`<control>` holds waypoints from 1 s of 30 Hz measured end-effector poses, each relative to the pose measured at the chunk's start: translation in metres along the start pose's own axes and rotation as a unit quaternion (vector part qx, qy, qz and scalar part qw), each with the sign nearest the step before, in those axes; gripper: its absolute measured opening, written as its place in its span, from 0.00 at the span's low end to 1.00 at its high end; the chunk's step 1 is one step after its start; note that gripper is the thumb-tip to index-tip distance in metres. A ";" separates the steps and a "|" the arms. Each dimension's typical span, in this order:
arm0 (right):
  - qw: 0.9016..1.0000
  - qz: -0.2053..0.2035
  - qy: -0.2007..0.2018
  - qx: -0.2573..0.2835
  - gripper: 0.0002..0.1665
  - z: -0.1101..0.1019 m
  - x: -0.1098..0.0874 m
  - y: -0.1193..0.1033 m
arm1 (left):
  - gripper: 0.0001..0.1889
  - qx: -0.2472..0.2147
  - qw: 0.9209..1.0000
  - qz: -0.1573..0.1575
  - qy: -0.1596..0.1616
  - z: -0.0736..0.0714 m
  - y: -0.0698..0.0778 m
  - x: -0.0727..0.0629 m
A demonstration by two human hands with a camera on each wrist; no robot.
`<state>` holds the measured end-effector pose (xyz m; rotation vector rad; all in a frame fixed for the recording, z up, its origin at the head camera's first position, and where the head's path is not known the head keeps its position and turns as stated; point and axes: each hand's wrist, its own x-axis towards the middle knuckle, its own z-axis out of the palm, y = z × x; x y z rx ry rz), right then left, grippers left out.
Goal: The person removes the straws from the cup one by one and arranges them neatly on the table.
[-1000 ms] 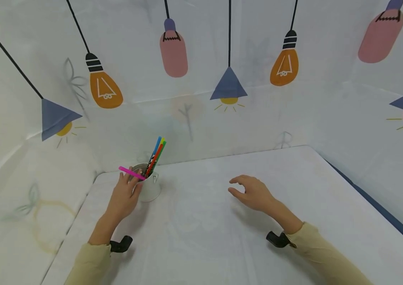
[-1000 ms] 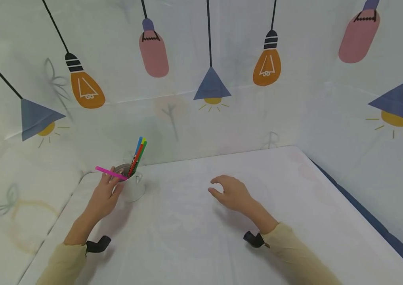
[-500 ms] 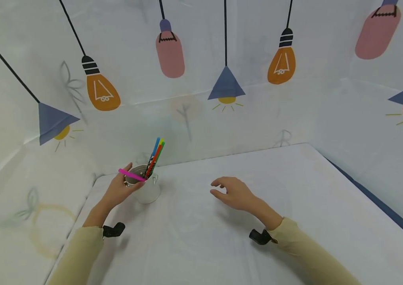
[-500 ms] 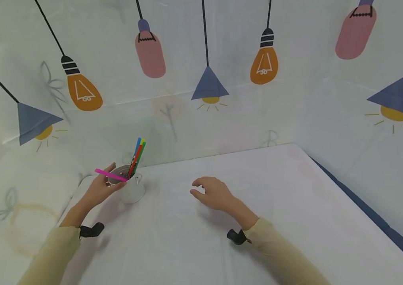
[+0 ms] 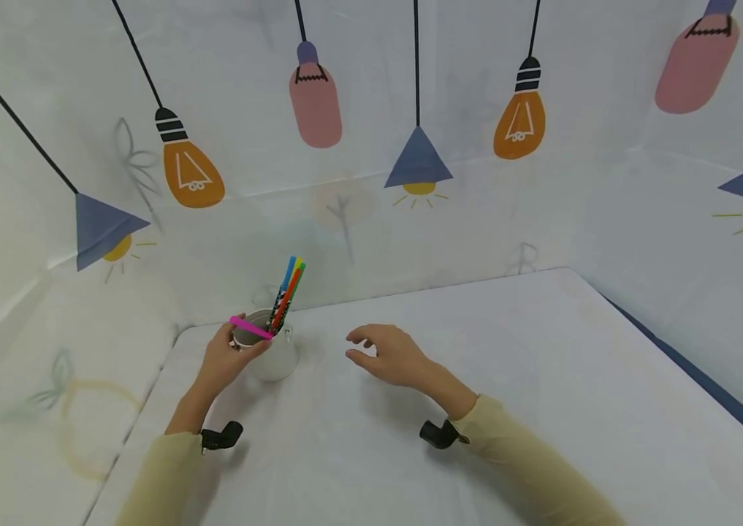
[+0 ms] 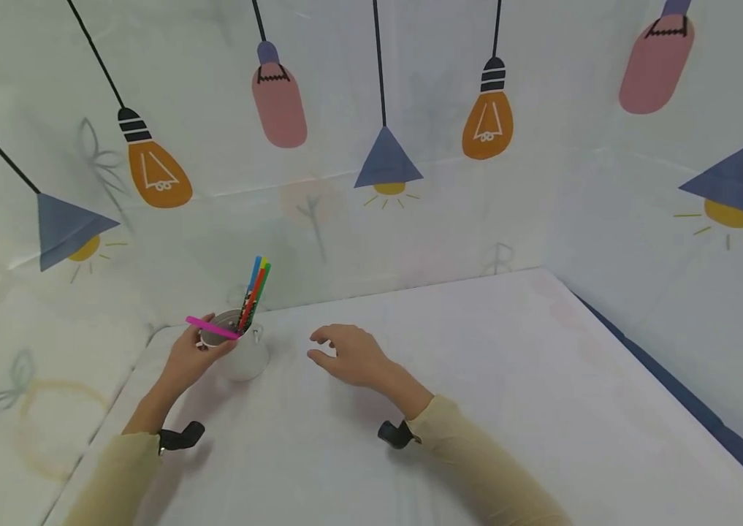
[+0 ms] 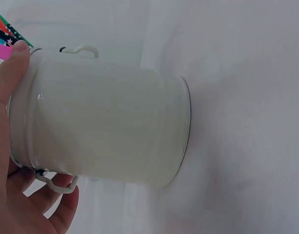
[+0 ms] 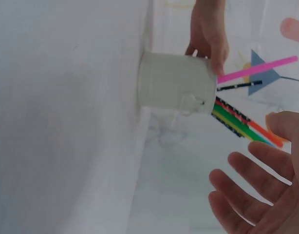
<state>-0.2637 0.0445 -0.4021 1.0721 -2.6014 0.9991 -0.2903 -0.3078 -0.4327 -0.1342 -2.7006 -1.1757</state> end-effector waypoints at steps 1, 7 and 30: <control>1.000 -0.005 0.002 0.000 0.18 0.003 0.004 -0.003 | 0.49 -0.002 1.000 -0.001 0.004 0.002 0.000 -0.001; 0.999 -0.039 0.021 0.000 0.18 0.025 0.034 -0.021 | 0.49 -0.001 0.999 -0.017 0.034 0.008 0.003 -0.011; 0.984 -0.085 0.146 -0.061 0.15 0.065 0.103 -0.083 | 0.33 -0.097 0.994 0.022 -0.037 -0.002 0.001 -0.010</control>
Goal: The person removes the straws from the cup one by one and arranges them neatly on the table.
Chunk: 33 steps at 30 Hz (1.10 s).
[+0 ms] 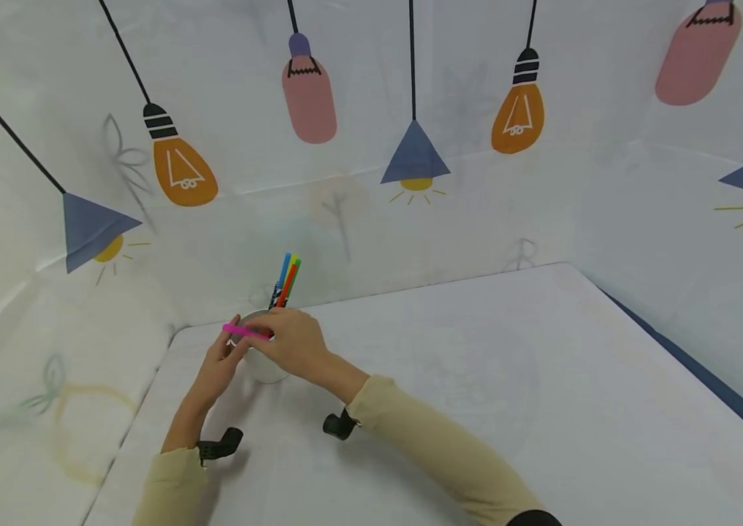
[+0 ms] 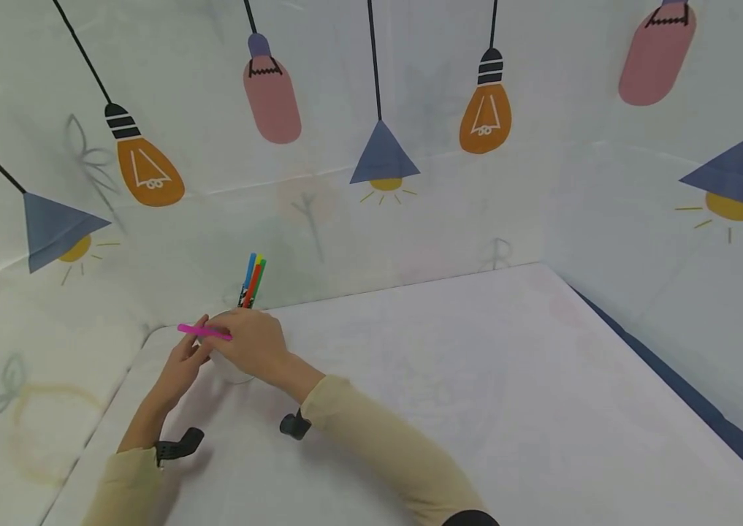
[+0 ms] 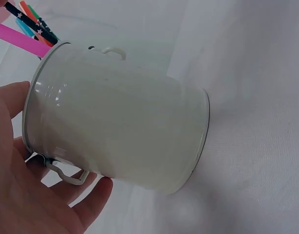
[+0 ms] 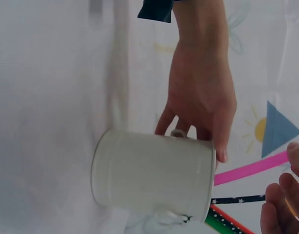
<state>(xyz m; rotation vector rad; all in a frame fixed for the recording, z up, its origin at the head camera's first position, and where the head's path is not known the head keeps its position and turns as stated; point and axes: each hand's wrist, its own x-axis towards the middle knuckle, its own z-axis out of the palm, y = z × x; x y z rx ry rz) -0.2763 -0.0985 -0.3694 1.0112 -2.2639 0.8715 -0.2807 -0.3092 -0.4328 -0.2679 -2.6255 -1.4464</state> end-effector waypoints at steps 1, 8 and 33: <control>1.000 0.005 0.002 -0.005 0.14 0.001 0.001 -0.001 | 0.32 -0.004 1.000 -0.001 -0.005 0.000 0.001 0.000; 1.000 0.015 0.002 0.004 0.13 0.009 0.004 -0.006 | 0.31 -0.042 0.999 0.019 -0.023 0.000 0.002 -0.001; 0.969 -0.072 0.145 0.186 0.10 -0.090 -0.015 -0.030 | 0.38 0.014 0.999 0.050 0.017 0.001 0.006 0.008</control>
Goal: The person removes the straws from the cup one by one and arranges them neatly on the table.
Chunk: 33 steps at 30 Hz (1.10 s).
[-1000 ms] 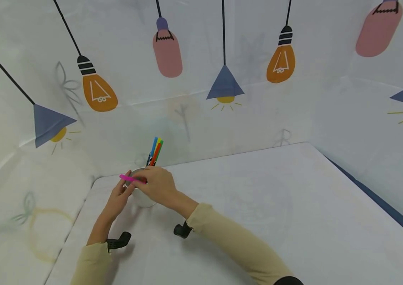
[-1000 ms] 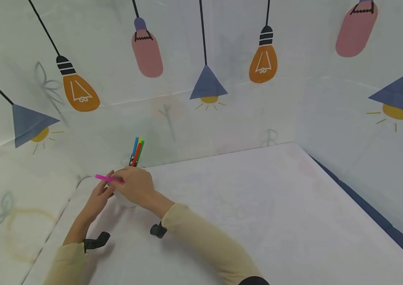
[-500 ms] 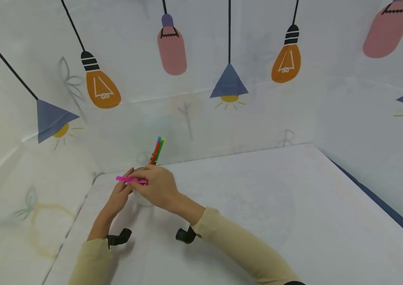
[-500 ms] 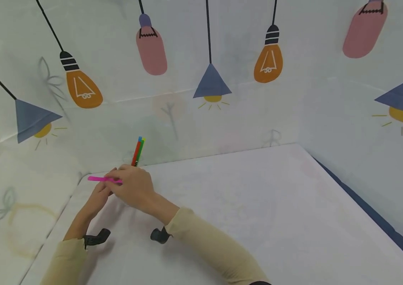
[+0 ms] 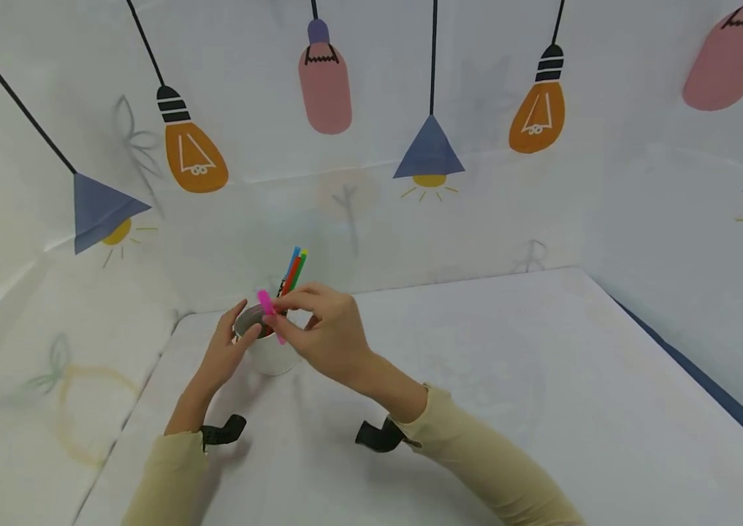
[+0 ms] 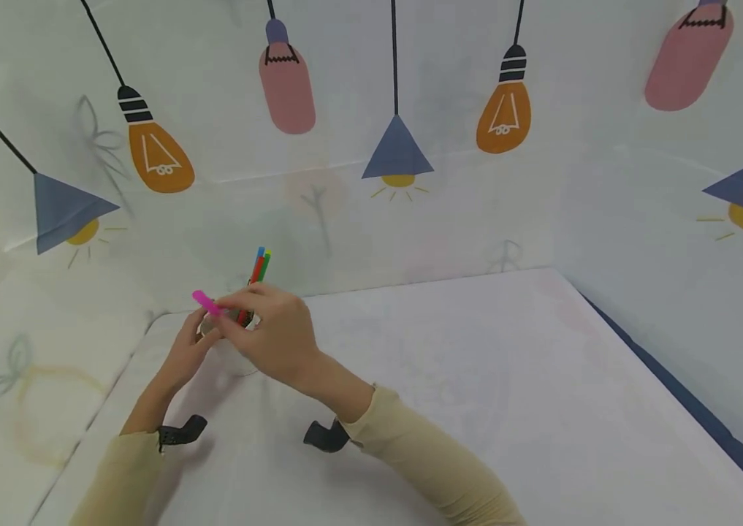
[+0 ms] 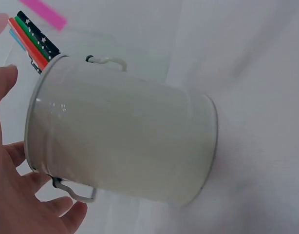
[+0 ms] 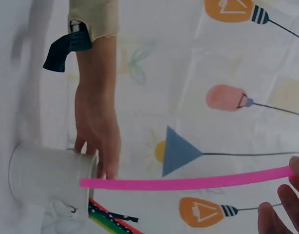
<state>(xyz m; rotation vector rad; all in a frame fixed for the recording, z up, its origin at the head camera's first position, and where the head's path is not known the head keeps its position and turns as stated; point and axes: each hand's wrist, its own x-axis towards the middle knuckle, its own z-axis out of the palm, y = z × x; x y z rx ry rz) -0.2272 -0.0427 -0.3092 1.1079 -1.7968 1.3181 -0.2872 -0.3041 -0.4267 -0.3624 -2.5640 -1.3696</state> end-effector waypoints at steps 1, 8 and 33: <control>1.000 0.009 0.006 0.011 0.10 -0.005 0.000 0.000 | 0.39 0.015 1.000 -0.001 -0.001 0.000 0.002 0.001; 0.994 0.093 0.017 0.050 0.06 -0.030 -0.001 0.016 | 0.52 0.114 0.991 -0.035 -0.060 0.000 0.013 0.011; 0.902 0.414 0.008 0.125 0.17 -0.020 -0.034 0.140 | 0.54 0.164 0.981 -0.083 -0.069 0.003 0.018 0.021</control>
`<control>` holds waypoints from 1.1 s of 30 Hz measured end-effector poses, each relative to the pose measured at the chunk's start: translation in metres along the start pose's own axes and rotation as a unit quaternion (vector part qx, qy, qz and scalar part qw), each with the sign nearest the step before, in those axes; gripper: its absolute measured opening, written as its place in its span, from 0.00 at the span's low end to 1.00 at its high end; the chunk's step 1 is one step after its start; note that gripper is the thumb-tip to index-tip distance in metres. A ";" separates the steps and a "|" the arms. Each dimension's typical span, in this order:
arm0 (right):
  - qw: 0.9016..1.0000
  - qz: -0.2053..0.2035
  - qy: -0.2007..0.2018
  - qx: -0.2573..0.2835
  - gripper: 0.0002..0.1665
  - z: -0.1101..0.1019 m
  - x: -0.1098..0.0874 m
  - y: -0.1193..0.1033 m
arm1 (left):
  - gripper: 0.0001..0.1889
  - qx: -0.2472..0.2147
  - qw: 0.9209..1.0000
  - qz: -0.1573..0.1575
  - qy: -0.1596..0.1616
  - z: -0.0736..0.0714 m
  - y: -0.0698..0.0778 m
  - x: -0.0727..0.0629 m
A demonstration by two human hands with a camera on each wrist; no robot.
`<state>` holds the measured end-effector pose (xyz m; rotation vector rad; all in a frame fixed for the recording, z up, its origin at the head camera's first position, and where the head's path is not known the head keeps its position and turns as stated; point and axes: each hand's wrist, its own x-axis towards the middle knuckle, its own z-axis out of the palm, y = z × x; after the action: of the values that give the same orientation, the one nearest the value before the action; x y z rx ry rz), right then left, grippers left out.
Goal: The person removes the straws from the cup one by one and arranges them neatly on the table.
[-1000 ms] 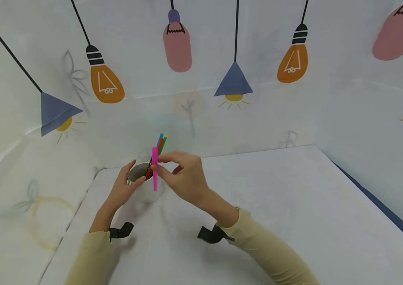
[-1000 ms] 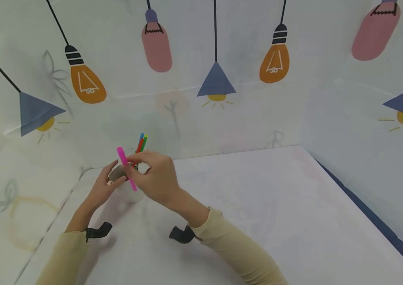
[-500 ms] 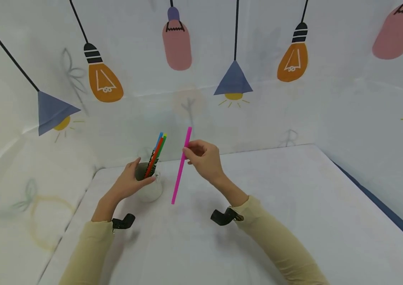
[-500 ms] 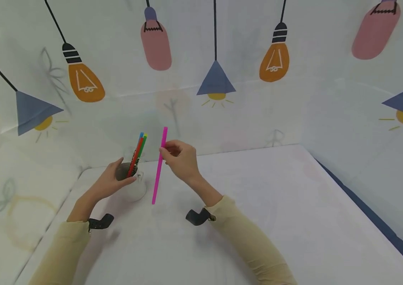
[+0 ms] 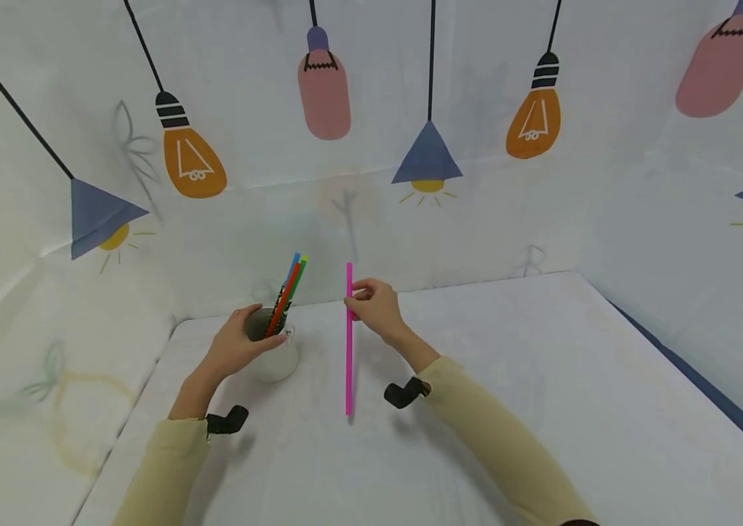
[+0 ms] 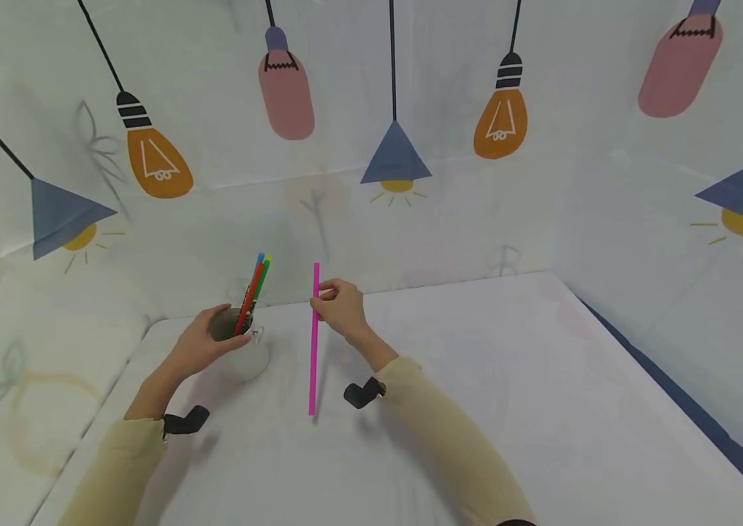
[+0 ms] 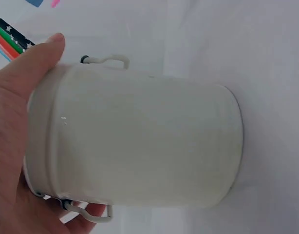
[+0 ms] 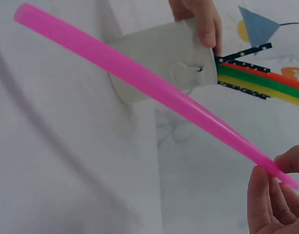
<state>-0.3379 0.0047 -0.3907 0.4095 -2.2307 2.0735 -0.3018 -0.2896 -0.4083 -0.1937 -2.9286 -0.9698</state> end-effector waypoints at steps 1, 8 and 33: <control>1.000 0.002 0.001 -0.004 0.17 0.002 0.002 0.004 | 0.54 -0.004 1.000 -0.001 0.004 0.000 -0.002 0.000; 0.999 0.034 -0.004 -0.033 0.21 0.015 0.015 0.035 | 0.54 -0.030 0.999 -0.009 0.041 0.008 -0.014 0.000; 0.981 0.116 0.027 -0.152 0.20 0.033 0.028 0.088 | 0.44 -0.147 0.978 0.034 0.148 0.031 -0.024 -0.009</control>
<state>-0.3819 -0.0275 -0.4721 0.0720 -2.6110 1.7628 -0.2962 -0.2915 -0.4485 -0.1433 -2.4888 -1.2922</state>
